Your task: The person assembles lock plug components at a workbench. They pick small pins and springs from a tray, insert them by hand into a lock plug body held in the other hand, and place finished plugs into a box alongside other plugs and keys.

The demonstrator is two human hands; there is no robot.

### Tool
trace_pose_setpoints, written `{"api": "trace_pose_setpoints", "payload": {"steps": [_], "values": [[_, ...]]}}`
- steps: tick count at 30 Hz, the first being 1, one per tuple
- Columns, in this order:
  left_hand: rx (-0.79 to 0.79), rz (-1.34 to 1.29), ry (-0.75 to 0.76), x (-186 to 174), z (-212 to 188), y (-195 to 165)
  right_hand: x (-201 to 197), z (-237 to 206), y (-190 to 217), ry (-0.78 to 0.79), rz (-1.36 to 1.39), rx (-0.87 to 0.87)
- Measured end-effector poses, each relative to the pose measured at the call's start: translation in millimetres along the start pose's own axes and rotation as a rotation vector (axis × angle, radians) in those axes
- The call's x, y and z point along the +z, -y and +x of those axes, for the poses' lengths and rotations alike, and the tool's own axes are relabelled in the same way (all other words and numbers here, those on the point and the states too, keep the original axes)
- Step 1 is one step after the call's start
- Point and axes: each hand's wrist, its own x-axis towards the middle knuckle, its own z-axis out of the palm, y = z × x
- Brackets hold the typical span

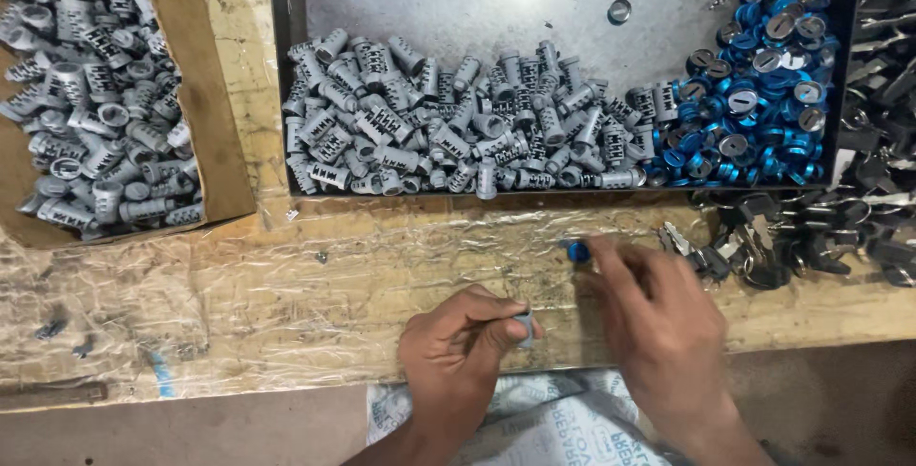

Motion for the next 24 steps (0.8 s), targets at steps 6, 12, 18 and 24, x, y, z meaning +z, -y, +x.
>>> {"api": "trace_pose_setpoints", "payload": {"steps": [6, 12, 18, 24], "values": [[-0.04, 0.15, 0.048, -1.5, -3.0, 7.2, -0.1, 3.0, 8.7, -0.076, 0.289, -0.049], [0.049, 0.306, 0.151, 9.4, -3.8, -2.8, -7.8, -27.6, 15.3, -0.211, 0.574, 0.036], [-0.592, 0.019, 0.326, -3.2, 3.4, -16.9, -1.6, -57.4, -1.9, -0.05, 0.833, -0.282], [-0.706, 0.089, 0.411, 13.2, 10.0, -16.2, 5.7, -79.7, -2.4, -0.077, 0.522, -0.18]]}}
